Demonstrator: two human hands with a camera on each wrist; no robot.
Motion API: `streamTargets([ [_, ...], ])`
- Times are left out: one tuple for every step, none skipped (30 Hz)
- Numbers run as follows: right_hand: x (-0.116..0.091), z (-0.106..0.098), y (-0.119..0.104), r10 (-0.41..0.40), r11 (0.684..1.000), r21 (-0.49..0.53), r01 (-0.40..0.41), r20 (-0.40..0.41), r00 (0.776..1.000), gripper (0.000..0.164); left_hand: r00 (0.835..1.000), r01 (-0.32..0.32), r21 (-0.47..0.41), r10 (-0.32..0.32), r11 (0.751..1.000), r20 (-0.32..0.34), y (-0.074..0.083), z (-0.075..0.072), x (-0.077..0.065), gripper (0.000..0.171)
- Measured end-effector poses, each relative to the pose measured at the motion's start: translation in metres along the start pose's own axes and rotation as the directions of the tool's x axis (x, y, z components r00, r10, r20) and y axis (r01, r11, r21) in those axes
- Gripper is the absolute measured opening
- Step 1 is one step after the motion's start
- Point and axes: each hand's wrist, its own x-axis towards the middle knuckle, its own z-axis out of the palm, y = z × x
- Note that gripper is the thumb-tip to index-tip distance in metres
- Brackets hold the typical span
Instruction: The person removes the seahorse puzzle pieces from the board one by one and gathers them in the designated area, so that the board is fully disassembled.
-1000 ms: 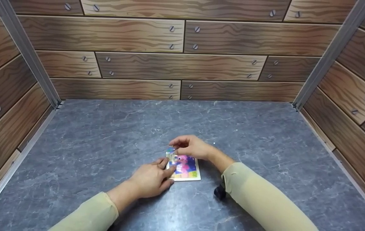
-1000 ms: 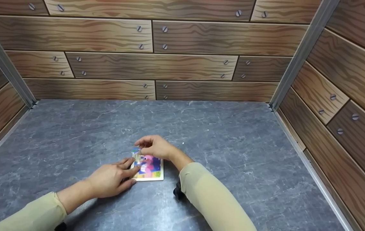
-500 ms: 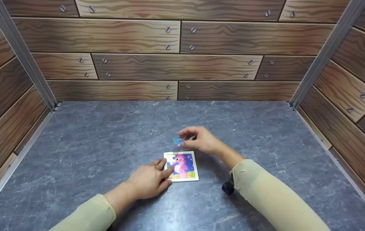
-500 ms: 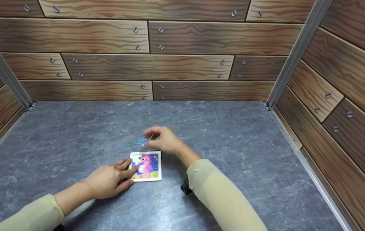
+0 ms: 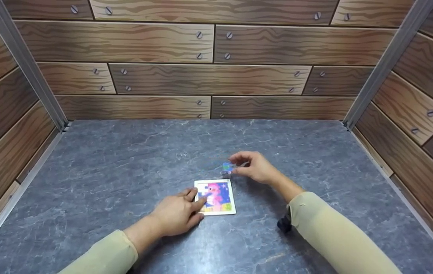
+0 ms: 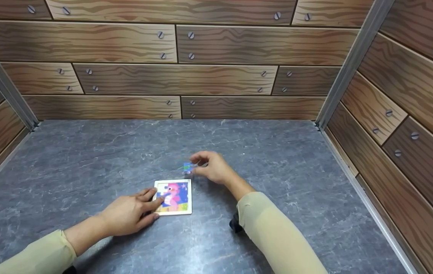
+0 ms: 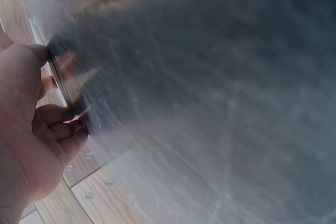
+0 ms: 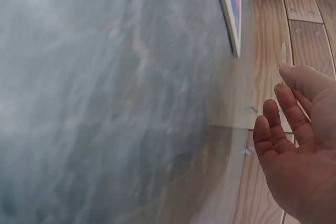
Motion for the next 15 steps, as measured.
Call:
streamTargets([
  [-0.002,-0.001,0.002,0.003,1.000,0.004,-0.003,-0.003,1.000,0.039,1.000,-0.001,0.001,0.001,1.000,-0.004,0.000,0.000,0.000,0.052],
  [-0.003,-0.002,0.005,0.005,1.000,0.007,-0.005,-0.005,1.000,0.039,1.000,-0.002,0.004,0.002,1.000,-0.008,0.000,0.001,0.000,0.052],
  [-0.005,-0.004,0.007,0.013,1.000,0.007,-0.013,-0.007,1.000,0.038,1.000,-0.003,0.004,0.003,1.000,-0.012,0.000,0.001,0.000,0.052],
  [-0.006,-0.005,0.008,0.021,1.000,0.006,-0.021,-0.009,1.000,0.038,1.000,-0.005,0.002,0.005,1.000,-0.016,0.000,0.001,0.000,0.051],
  [-0.007,-0.006,0.010,0.030,1.000,0.004,-0.030,-0.010,1.000,0.038,1.000,-0.006,0.000,0.006,1.000,-0.018,0.000,0.001,0.000,0.051],
  [-0.009,-0.008,0.012,0.038,0.999,-0.003,-0.038,-0.011,0.999,0.038,1.000,-0.006,-0.003,0.006,1.000,-0.018,0.000,0.002,0.000,0.051],
  [-0.010,-0.009,0.013,0.047,0.999,-0.006,-0.047,-0.013,0.999,0.037,1.000,-0.005,-0.007,0.005,1.000,-0.015,0.000,0.002,0.000,0.051],
  [-0.011,-0.010,0.014,0.055,0.998,-0.012,-0.055,-0.014,0.998,0.037,1.000,-0.003,-0.012,0.003,1.000,-0.012,0.000,0.001,0.000,0.051],
  [-0.012,-0.011,0.015,0.062,0.998,-0.019,-0.063,-0.016,0.998,0.037,1.000,-0.001,-0.016,0.001,1.000,-0.008,0.000,0.001,0.000,0.051],
  [-0.012,-0.012,0.016,0.064,0.998,-0.023,-0.065,-0.017,0.998,0.037,1.000,0.000,-0.018,0.000,1.000,-0.005,0.000,0.001,0.000,0.051],
  [-0.013,-0.013,0.017,0.066,0.997,-0.027,-0.067,-0.017,0.998,0.037,1.000,0.003,-0.020,-0.003,1.000,-0.001,0.000,0.001,0.000,0.052],
  [-0.014,-0.014,0.017,0.066,0.997,-0.034,-0.067,-0.018,0.998,0.037,1.000,0.004,-0.021,-0.004,1.000,0.000,0.000,0.000,-0.001,0.052],
  [-0.014,-0.015,0.018,0.067,0.997,-0.037,-0.068,-0.019,0.998,0.037,1.000,0.006,-0.021,-0.006,1.000,0.002,0.000,0.001,-0.001,0.052],
  [-0.015,-0.015,0.019,0.070,0.997,-0.040,-0.070,-0.020,0.997,0.037,1.000,0.006,-0.020,-0.006,1.000,0.002,0.000,0.001,-0.001,0.052],
  [-0.015,-0.015,0.020,0.074,0.996,-0.041,-0.075,-0.020,0.997,0.037,1.000,0.006,-0.020,-0.006,1.000,0.002,0.000,0.001,-0.001,0.052],
])
